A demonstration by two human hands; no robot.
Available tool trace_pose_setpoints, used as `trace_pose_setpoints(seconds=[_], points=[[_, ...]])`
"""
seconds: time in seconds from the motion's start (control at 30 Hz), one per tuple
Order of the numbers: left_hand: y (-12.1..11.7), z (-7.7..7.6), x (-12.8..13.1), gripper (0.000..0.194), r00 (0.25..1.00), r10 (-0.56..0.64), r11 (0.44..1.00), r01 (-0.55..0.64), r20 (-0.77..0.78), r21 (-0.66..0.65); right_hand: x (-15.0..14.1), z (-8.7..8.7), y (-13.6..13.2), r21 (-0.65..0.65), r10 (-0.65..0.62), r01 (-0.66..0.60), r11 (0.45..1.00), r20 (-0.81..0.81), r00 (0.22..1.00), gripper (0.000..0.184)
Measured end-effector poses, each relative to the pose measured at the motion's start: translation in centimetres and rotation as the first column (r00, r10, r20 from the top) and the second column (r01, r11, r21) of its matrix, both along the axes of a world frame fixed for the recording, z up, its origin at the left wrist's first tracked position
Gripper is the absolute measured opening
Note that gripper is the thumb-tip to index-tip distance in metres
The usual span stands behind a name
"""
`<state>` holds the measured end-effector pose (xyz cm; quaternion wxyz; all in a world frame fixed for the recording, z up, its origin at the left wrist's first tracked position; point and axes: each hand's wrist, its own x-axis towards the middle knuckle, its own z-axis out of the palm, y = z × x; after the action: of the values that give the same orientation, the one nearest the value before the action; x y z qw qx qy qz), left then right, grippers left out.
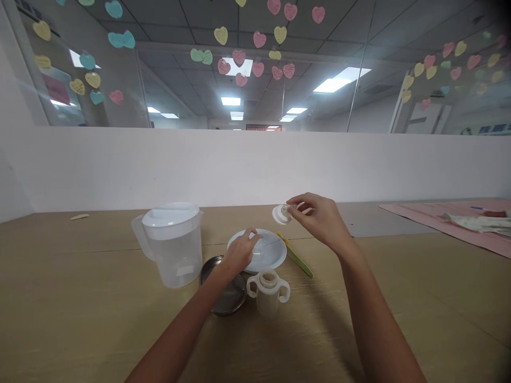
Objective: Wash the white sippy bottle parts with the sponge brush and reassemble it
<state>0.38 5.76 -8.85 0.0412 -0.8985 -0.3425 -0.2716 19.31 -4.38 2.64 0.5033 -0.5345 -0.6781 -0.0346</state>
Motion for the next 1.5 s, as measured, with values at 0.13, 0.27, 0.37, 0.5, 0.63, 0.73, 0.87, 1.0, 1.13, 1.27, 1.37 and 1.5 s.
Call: trace_pose_setpoints(seconds=[0.13, 0.27, 0.37, 0.5, 0.63, 0.73, 0.87, 1.0, 1.13, 1.27, 1.37, 1.5], points=[[0.2, -0.2, 0.1, 0.067, 0.976, -0.104, 0.972, 0.141, 0.192, -0.190, -0.4, -0.1, 0.4, -0.026, 0.024, -0.023, 0.999, 0.027, 0.999, 0.018], [-1.5, 2.3, 0.3, 0.067, 0.853, -0.141, 0.907, 0.314, 0.502, -0.280, -1.0, -0.3, 0.7, -0.043, 0.045, -0.042, 0.998, 0.058, 0.997, 0.018], [-3.6, 4.5, 0.7, 0.067, 0.798, -0.130, 0.889, 0.357, 0.589, -0.287, -1.6, -0.4, 0.7, -0.065, 0.068, -0.063, 0.996, 0.075, 0.995, 0.017], [-5.4, 5.9, 1.2, 0.054, 0.796, -0.119, 0.913, 0.323, 0.594, -0.249, -2.6, -0.5, 0.5, -0.096, 0.147, -0.137, 0.986, 0.098, 0.984, 0.016], [-5.5, 6.2, 1.2, 0.037, 0.805, -0.123, 0.943, 0.278, 0.581, -0.185, -3.5, -0.9, 0.6, -0.093, 0.192, -0.182, 0.979, 0.113, 0.975, 0.019], [-5.7, 6.5, 0.9, 0.036, 0.804, -0.123, 0.965, 0.233, 0.582, -0.118, -3.8, -1.2, 0.8, -0.104, 0.210, -0.200, 0.974, 0.104, 0.972, 0.029], [-6.2, 7.3, 0.3, 0.035, 0.824, -0.135, 0.974, 0.212, 0.550, -0.079, -4.0, -1.4, 1.0, -0.187, 0.292, -0.271, 0.944, 0.093, 0.952, 0.034], [-6.6, 7.8, -0.3, 0.036, 0.843, -0.155, 0.964, 0.243, 0.516, -0.106, -3.7, -1.4, 1.1, -0.187, 0.358, -0.339, 0.922, 0.078, 0.930, 0.040], [-7.1, 8.2, -0.7, 0.037, 0.840, -0.193, 0.942, 0.304, 0.507, -0.144, -2.8, -1.4, 1.5, -0.237, 0.478, -0.503, 0.831, -0.156, 0.864, 0.037], [-6.9, 8.5, -0.8, 0.036, 0.853, -0.249, 0.921, 0.355, 0.458, -0.159, -1.0, -1.8, 2.8, -0.259, 0.485, -0.613, 0.746, -0.419, 0.767, 0.040], [-5.8, 7.7, -0.9, 0.036, 0.914, -0.159, 0.970, 0.216, 0.374, -0.115, 0.1, -3.0, 4.3, -0.378, 0.393, -0.506, 0.775, -0.338, 0.855, 0.039], [-3.6, 5.1, -1.0, 0.036, 0.989, 0.067, 0.997, -0.061, 0.132, -0.051, 0.3, -5.9, 6.9, -0.403, 0.104, -0.004, 0.915, 0.228, 0.968, 0.027]])
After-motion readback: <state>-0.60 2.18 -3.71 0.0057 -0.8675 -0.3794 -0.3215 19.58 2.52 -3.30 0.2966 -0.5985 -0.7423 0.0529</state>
